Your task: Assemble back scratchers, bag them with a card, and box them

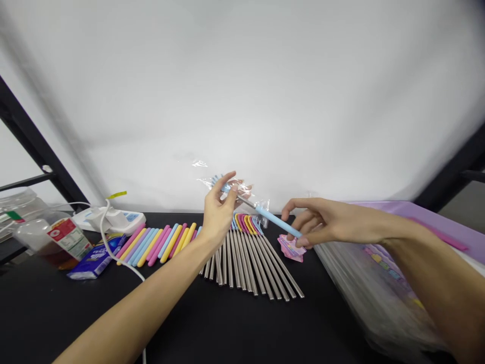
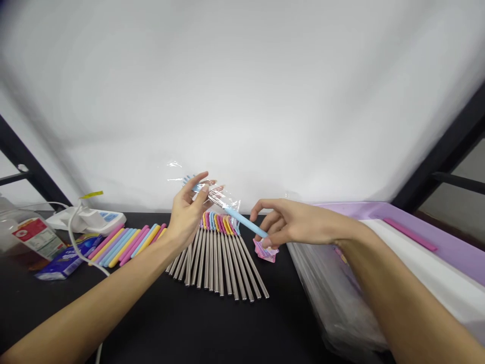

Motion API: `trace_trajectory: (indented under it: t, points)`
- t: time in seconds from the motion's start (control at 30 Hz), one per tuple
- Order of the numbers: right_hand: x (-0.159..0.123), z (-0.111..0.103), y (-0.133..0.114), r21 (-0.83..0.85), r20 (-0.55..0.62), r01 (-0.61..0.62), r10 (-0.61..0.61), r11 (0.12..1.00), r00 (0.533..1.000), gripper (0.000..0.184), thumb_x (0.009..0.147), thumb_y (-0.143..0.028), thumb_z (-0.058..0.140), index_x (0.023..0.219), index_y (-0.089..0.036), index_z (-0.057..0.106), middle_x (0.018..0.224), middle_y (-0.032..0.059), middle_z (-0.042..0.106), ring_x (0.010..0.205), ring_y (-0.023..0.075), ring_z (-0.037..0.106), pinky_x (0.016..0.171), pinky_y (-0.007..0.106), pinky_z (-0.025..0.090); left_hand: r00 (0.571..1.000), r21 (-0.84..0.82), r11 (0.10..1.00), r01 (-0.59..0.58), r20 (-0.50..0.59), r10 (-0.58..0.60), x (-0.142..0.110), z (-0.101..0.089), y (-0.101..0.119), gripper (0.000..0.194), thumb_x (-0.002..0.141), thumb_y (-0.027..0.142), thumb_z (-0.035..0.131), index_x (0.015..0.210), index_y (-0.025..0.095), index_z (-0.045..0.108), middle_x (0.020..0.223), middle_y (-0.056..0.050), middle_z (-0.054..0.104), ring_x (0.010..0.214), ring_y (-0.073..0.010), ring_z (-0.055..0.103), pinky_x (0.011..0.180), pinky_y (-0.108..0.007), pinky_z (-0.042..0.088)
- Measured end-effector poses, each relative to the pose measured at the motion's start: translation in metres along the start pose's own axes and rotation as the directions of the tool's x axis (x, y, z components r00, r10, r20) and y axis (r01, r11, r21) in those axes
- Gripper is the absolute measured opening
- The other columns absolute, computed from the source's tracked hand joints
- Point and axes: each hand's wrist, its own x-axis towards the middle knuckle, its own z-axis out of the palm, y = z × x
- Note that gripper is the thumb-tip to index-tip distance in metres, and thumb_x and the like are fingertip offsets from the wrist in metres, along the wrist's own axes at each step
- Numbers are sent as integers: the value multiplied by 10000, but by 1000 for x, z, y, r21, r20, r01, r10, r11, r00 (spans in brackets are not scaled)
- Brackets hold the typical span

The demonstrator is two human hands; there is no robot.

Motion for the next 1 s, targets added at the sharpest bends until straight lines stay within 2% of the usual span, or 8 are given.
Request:
trace_trajectory:
  t: [0.17, 0.27, 0.4, 0.5, 0.63, 0.77, 0.87, 1.0]
  points:
    - [0, 0, -1, -28, -52, 74, -75, 997, 996, 371, 725, -363, 780, 1006, -195, 604, 910, 63, 725, 834, 239, 697, 783, 356, 535, 999, -56, 998, 14, -35, -16, 4, -3, 3, 286, 881, 265, 650, 1154, 217, 582, 1119, -83, 650, 1039, -225, 681, 964, -409, 529]
    - [6, 7, -4, -123, -160, 135, -154, 983, 975, 301, 708, -374, 784, 877, -180, 628, 801, 48, 710, 751, 212, 678, 700, 318, 521, 999, -66, 997, 29, -15, -30, 2, -1, 4, 299, 884, 275, 646, 1165, 211, 567, 1136, -94, 647, 1047, -233, 679, 937, -396, 539]
    - [14, 16, -8, -373, -337, 153, -287, 915, 897, 259, 733, -388, 756, 733, -194, 583, 661, -8, 625, 635, 151, 587, 601, 275, 443, 996, -41, 998, 57, 67, -54, -4, 4, 2, 321, 869, 290, 665, 1164, 206, 571, 1101, -102, 658, 1000, -244, 692, 866, -395, 568]
    - [19, 22, -9, -521, -423, 103, -361, 847, 831, 338, 676, -389, 796, 698, -208, 511, 638, -44, 528, 601, 122, 486, 540, 253, 363, 984, -59, 994, 92, 156, -81, -10, 10, 0, 279, 880, 280, 649, 1139, 199, 583, 1070, -92, 663, 956, -233, 702, 869, -405, 573]
    - [23, 25, -8, -555, -493, 74, -399, 829, 773, 423, 592, -406, 847, 772, -222, 512, 747, -33, 535, 657, 135, 474, 560, 258, 367, 970, -104, 988, 115, 225, -89, -13, 12, 1, 242, 880, 253, 646, 1107, 195, 587, 1047, -75, 651, 997, -238, 689, 910, -428, 566]
    - [23, 24, -4, -340, -441, 177, -323, 924, 837, 387, 666, -428, 797, 893, -212, 571, 939, 29, 627, 715, 155, 571, 627, 290, 466, 971, -76, 990, 115, 219, -96, -10, 9, 5, 323, 847, 260, 685, 1146, 216, 573, 1105, -89, 630, 1061, -279, 660, 848, -447, 588]
    - [22, 21, -2, -252, -332, 197, -276, 948, 902, 368, 717, -446, 764, 931, -202, 590, 831, 28, 652, 684, 166, 604, 624, 301, 483, 979, -34, 993, 115, 176, -108, -6, 5, 7, 378, 837, 284, 693, 1184, 222, 555, 1140, -104, 626, 1053, -291, 661, 816, -443, 591]
    - [20, 16, 0, -167, -252, 176, -214, 970, 944, 458, 744, -451, 755, 1087, -219, 561, 816, 32, 697, 754, 201, 659, 679, 324, 518, 979, -33, 992, 123, 169, -116, -3, 0, 7, 403, 833, 297, 695, 1196, 223, 537, 1169, -109, 615, 1042, -289, 665, 808, -429, 587]
